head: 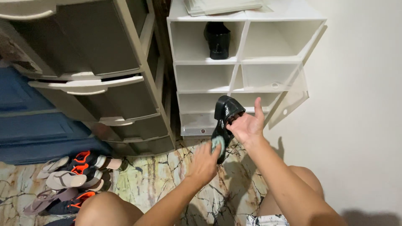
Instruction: The person wipes several pairs of shoes with a cloth and places them into a white shoe rack. They handle black formal shoes and black-and-orange sneakers, cleaning each before arranging them in the rack compartments.
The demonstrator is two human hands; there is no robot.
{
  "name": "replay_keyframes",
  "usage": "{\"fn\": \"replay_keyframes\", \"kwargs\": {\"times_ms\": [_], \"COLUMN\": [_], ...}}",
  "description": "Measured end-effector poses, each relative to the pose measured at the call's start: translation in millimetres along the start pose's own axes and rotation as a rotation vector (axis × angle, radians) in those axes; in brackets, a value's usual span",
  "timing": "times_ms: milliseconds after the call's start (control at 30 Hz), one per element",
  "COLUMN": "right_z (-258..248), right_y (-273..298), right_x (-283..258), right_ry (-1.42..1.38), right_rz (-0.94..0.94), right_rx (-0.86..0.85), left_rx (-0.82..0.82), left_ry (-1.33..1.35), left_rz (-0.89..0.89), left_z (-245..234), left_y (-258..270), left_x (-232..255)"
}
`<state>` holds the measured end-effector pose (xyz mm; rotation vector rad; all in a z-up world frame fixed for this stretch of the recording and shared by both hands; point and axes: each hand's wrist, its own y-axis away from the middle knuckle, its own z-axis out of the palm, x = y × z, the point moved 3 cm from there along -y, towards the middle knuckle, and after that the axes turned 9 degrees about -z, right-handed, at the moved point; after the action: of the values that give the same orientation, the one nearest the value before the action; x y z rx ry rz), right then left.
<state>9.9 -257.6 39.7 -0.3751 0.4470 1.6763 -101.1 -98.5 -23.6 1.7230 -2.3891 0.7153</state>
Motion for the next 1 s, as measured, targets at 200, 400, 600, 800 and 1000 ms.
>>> {"fn": "replay_keyframes", "kwargs": {"times_ms": [200,400,600,800,1000], "right_z": [-8,-47,-69,-55,-20], "right_y": [0,-8,0,8,39], "right_x": [3,17,30,32,46], "right_ry": [0.127,0.438,0.779,1.245,1.794], "right_rz": [0.018,0.084,0.121,0.049,-0.085], "right_rx": [-0.036,0.074,0.159,0.094,-0.244], "left_rx": [-0.206,-0.469,-0.702,-0.496,-0.514], "left_ry": [-0.154,-0.171,-0.209,0.200,1.420], "left_rz": [0.049,-0.190,-0.409,-0.572,-0.946], "left_z": [54,85,115,153,93], "left_y": [22,23,26,-1,-34], "left_x": [-35,-61,-92,-137,-112]}}
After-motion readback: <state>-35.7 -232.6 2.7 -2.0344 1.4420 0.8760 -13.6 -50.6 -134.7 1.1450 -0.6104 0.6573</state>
